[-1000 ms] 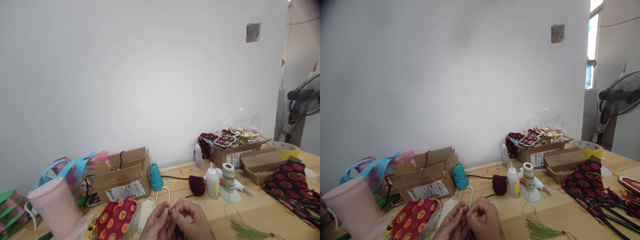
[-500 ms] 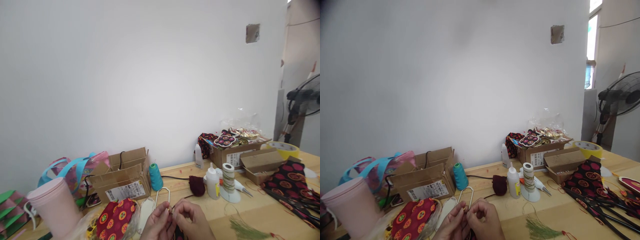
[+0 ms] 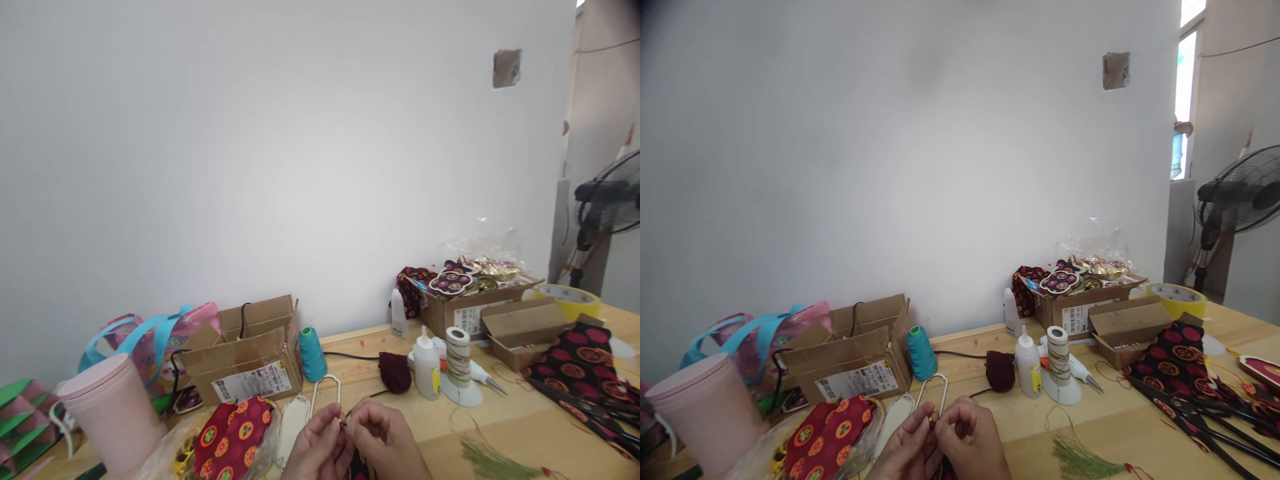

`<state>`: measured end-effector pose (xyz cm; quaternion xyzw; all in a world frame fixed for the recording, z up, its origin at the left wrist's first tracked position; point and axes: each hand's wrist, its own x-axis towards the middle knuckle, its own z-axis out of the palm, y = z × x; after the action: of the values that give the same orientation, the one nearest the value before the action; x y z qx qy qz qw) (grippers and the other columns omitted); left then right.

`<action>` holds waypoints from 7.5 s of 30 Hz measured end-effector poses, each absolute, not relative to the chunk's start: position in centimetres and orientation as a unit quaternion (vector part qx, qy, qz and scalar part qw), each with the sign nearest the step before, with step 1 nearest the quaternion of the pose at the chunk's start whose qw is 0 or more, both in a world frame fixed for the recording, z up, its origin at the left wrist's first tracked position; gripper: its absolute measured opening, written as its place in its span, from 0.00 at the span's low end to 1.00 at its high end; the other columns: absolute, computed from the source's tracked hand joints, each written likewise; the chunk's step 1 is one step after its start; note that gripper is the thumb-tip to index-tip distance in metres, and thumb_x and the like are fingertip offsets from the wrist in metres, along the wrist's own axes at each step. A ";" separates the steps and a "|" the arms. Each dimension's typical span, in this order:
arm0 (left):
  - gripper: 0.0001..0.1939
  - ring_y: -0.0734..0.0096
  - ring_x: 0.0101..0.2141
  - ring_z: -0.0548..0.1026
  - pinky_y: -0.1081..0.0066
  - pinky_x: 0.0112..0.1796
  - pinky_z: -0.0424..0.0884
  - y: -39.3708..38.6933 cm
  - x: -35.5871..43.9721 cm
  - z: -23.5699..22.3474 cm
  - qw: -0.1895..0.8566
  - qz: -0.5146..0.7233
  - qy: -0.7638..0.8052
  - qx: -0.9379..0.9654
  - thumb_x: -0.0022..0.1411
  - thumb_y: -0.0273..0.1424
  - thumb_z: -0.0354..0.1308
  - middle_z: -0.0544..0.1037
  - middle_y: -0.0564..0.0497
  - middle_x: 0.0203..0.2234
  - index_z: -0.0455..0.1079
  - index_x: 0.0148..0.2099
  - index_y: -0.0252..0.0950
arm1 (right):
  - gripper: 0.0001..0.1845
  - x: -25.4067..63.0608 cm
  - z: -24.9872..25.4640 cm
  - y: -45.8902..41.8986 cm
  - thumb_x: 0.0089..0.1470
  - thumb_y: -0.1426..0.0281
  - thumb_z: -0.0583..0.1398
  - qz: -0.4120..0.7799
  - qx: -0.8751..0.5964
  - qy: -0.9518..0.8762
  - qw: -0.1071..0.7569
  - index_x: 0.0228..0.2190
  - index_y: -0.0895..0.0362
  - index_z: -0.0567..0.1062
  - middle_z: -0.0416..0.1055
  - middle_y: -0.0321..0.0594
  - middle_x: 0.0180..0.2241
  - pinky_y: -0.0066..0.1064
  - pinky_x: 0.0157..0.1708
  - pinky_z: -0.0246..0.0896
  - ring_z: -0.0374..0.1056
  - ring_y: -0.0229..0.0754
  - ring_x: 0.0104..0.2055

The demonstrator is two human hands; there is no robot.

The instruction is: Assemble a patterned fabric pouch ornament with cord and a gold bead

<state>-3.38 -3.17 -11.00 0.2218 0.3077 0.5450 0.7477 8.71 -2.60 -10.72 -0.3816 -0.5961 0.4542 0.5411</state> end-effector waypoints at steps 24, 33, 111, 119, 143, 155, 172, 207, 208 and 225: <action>0.11 0.74 0.23 0.73 0.75 0.28 0.67 -3.2 -3.2 -11.0 0.705 0.568 0.332 0.263 0.36 0.24 0.67 0.75 0.50 0.18 0.72 0.27 0.31 | 0.10 8.8 -10.5 -2.9 0.40 0.68 0.57 0.520 -0.394 -0.546 0.526 0.14 0.61 0.68 0.63 0.35 0.15 0.25 0.22 0.54 0.58 0.35 0.21; 0.05 0.80 0.20 0.68 0.78 0.27 0.65 -3.5 -3.0 -11.1 0.695 0.583 0.299 0.298 0.42 0.25 0.63 0.72 0.53 0.16 0.71 0.24 0.29 | 0.13 8.9 -10.8 -3.0 0.43 0.64 0.55 0.465 -0.420 -0.598 0.500 0.18 0.61 0.69 0.65 0.37 0.18 0.26 0.23 0.55 0.60 0.38 0.22; 0.08 0.78 0.22 0.72 0.79 0.28 0.66 -3.6 -3.1 -10.9 0.671 0.581 0.342 0.309 0.37 0.26 0.66 0.76 0.51 0.18 0.73 0.24 0.29 | 0.12 8.9 -10.5 -3.1 0.41 0.67 0.56 0.437 -0.423 -0.609 0.510 0.17 0.62 0.74 0.67 0.38 0.17 0.26 0.21 0.53 0.58 0.36 0.20; 0.06 0.77 0.24 0.71 0.77 0.29 0.66 -3.5 -3.0 -10.8 0.678 0.575 0.316 0.331 0.42 0.27 0.64 0.75 0.50 0.20 0.73 0.25 0.28 | 0.11 8.9 -10.3 -3.2 0.41 0.71 0.55 0.368 -0.451 -0.649 0.489 0.19 0.63 0.75 0.65 0.38 0.17 0.25 0.19 0.48 0.54 0.35 0.19; 0.09 0.76 0.21 0.71 0.76 0.26 0.64 -3.3 -3.4 -11.5 0.638 0.584 0.345 0.365 0.42 0.29 0.64 0.76 0.51 0.18 0.71 0.28 0.31 | 0.17 8.6 -11.1 -2.8 0.39 0.60 0.60 0.597 -0.347 -0.508 0.515 0.15 0.62 0.71 0.62 0.34 0.15 0.24 0.21 0.52 0.56 0.33 0.20; 0.09 0.75 0.22 0.70 0.74 0.27 0.64 -3.1 -3.5 -11.8 0.578 0.568 0.402 0.426 0.42 0.32 0.63 0.74 0.52 0.19 0.71 0.27 0.32 | 0.17 8.6 -11.7 -2.7 0.35 0.59 0.62 0.590 -0.358 -0.491 0.532 0.16 0.63 0.72 0.65 0.35 0.16 0.25 0.23 0.55 0.59 0.34 0.20; 0.10 0.70 0.27 0.68 0.74 0.29 0.63 -3.8 -3.5 -9.5 0.414 0.540 0.465 0.566 0.48 0.34 0.57 0.71 0.51 0.21 0.73 0.25 0.32 | 0.19 8.8 -9.6 -3.3 0.32 0.56 0.62 0.545 -0.395 -0.504 0.542 0.14 0.62 0.73 0.67 0.37 0.15 0.27 0.23 0.56 0.60 0.37 0.21; 0.10 0.67 0.27 0.65 0.72 0.30 0.60 -4.5 -2.7 -9.6 0.271 0.461 0.520 0.667 0.55 0.35 0.46 0.66 0.51 0.23 0.63 0.26 0.37 | 0.09 9.8 -10.6 -2.9 0.43 0.72 0.55 0.211 -0.461 -0.730 0.458 0.21 0.55 0.76 0.71 0.38 0.20 0.26 0.24 0.53 0.61 0.38 0.24; 0.10 0.67 0.27 0.65 0.72 0.30 0.60 -4.5 -2.7 -9.7 0.272 0.460 0.519 0.667 0.55 0.35 0.46 0.66 0.51 0.23 0.63 0.26 0.37 | 0.09 9.8 -10.7 -2.8 0.43 0.72 0.55 0.214 -0.462 -0.728 0.458 0.21 0.55 0.75 0.70 0.38 0.20 0.26 0.24 0.53 0.61 0.38 0.24; 0.14 0.68 0.28 0.67 0.72 0.31 0.63 -3.9 -3.0 -10.3 0.374 0.490 0.494 0.613 0.54 0.38 0.49 0.70 0.51 0.23 0.68 0.28 0.33 | 0.11 9.8 -10.6 -2.6 0.46 0.70 0.54 0.245 -0.461 -0.724 0.450 0.23 0.57 0.76 0.70 0.39 0.21 0.26 0.24 0.53 0.61 0.39 0.24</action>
<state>-2.95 -3.91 -10.30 0.6130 0.4943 0.4896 0.3744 9.85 -2.63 -10.64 -0.4613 -0.7242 0.2445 0.4504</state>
